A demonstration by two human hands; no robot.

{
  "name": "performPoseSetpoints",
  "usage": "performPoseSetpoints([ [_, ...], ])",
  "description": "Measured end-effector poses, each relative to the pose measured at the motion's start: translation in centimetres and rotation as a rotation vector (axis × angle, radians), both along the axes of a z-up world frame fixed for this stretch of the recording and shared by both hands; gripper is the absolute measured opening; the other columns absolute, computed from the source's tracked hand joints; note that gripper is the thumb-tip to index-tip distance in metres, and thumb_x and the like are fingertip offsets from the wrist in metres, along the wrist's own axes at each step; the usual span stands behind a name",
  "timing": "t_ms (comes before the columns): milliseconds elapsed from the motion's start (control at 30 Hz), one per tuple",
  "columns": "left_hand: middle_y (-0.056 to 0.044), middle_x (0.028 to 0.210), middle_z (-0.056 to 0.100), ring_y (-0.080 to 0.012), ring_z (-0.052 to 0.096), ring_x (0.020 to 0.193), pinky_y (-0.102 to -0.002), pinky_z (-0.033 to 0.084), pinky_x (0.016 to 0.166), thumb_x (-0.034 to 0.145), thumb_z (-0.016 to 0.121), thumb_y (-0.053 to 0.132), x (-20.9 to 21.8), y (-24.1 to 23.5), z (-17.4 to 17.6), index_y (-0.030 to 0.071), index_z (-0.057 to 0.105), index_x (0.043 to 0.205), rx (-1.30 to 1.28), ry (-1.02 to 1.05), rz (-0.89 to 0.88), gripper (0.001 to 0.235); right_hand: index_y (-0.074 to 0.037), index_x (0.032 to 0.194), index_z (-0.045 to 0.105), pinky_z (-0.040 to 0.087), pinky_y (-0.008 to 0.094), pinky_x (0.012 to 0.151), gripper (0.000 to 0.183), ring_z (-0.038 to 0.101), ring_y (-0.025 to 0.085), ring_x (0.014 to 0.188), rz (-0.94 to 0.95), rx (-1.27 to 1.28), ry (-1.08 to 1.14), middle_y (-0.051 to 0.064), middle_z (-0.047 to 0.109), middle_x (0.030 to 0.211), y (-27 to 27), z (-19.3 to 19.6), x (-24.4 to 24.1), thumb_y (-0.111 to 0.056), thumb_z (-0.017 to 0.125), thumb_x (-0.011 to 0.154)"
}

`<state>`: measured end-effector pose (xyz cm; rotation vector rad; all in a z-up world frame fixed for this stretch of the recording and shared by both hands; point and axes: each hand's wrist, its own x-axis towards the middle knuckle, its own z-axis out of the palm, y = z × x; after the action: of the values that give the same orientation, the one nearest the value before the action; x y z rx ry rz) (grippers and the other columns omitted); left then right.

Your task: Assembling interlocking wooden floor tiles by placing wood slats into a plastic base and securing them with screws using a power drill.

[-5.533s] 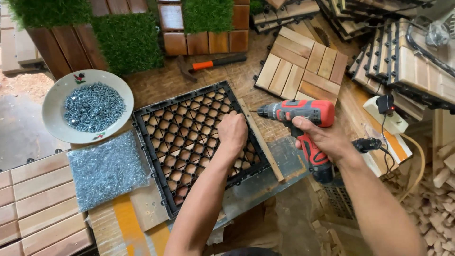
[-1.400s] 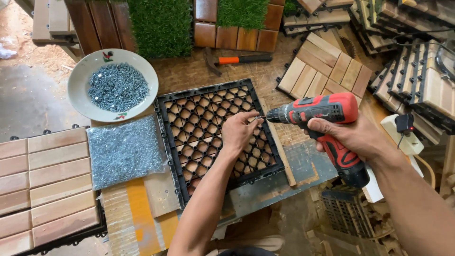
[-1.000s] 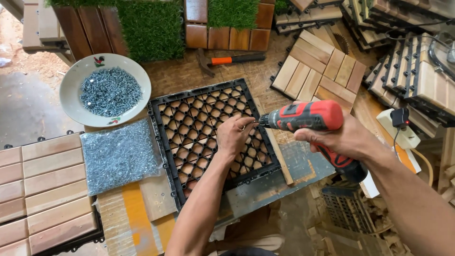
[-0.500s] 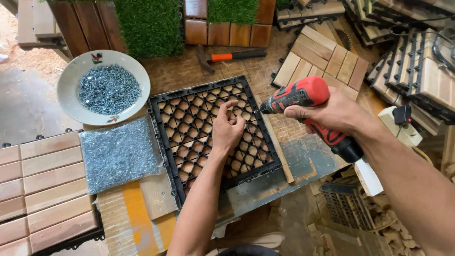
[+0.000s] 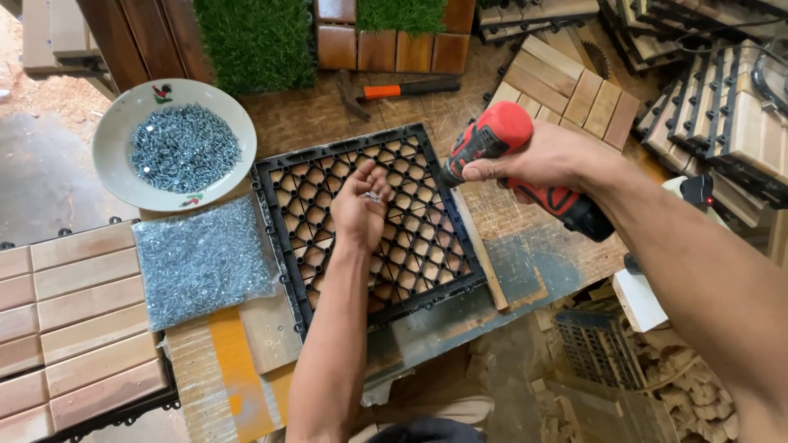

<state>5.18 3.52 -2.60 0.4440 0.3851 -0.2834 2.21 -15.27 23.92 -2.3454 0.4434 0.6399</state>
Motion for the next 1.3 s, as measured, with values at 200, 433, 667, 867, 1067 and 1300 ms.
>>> performPoseSetpoints([
  [200,-0.039,0.144,0.05,-0.0455,0.051,0.137,-0.056,0.04,0.119,0.089,0.034,-0.02,-1.3,0.5,-1.0,-0.017,0.042,0.145,0.086,-0.131,0.051,0.056,-0.009,0.087,0.077,0.056,0.035,0.053,0.038,0.068,0.025,0.05,0.062,-0.076,0.052,0.014,0.068,0.065,1.9,0.5,0.7,-0.038,0.094,0.069],
  [433,-0.032,0.127,0.066,-0.0359,0.071,0.113,-0.042,0.063,0.097,0.101,0.056,-0.005,-2.4,0.8,0.1,-0.013,0.053,0.136,0.232,-0.138,0.065,0.036,-0.014,0.095,0.076,0.056,0.033,0.057,0.043,0.069,0.024,0.053,0.237,-0.159,0.066,0.013,0.069,0.066,2.0,-0.3,1.6,-0.042,0.092,0.067],
  [667,-0.039,0.133,0.059,-0.0469,0.06,0.126,-0.052,0.055,0.106,0.099,0.05,-0.014,-4.4,0.8,0.1,-0.017,0.051,0.137,0.24,-0.152,0.011,0.038,-0.01,0.097,0.074,0.051,0.033,0.052,0.041,0.066,0.024,0.05,0.078,-0.059,-0.072,0.014,0.067,0.062,1.6,1.4,-4.5,-0.039,0.089,0.073],
  [867,-0.03,0.109,0.073,-0.0312,0.077,0.088,-0.035,0.067,0.074,0.099,0.067,0.009,-6.7,0.1,3.6,-0.011,0.057,0.125,0.404,-0.115,-0.112,0.035,-0.001,0.072,0.071,0.054,0.033,0.038,0.023,0.066,0.024,0.035,-0.045,0.385,-0.431,0.016,0.069,0.048,0.2,-2.4,-12.2,-0.018,0.079,0.084],
  [1067,-0.029,0.087,0.076,-0.0281,0.077,0.064,-0.03,0.067,0.053,0.096,0.075,0.019,-7.3,-1.6,2.9,-0.007,0.064,0.103,0.519,-0.13,-0.18,0.03,0.002,0.066,0.071,0.06,0.033,0.042,0.024,0.069,0.024,0.036,-0.269,0.615,-0.668,0.018,0.069,0.047,-1.1,-9.1,-18.4,-0.012,0.079,0.084],
  [1300,0.0,0.056,0.06,-0.0066,0.047,0.05,-0.024,0.042,0.051,0.091,0.078,0.036,-8.1,-1.9,6.4,0.006,0.076,0.072,0.951,-0.188,-0.294,0.035,-0.004,0.106,0.065,0.057,0.033,0.045,0.031,0.068,0.022,0.058,-0.427,1.002,-0.53,0.019,0.069,0.094,-4.0,-15.8,-22.5,-0.027,0.076,0.088],
])
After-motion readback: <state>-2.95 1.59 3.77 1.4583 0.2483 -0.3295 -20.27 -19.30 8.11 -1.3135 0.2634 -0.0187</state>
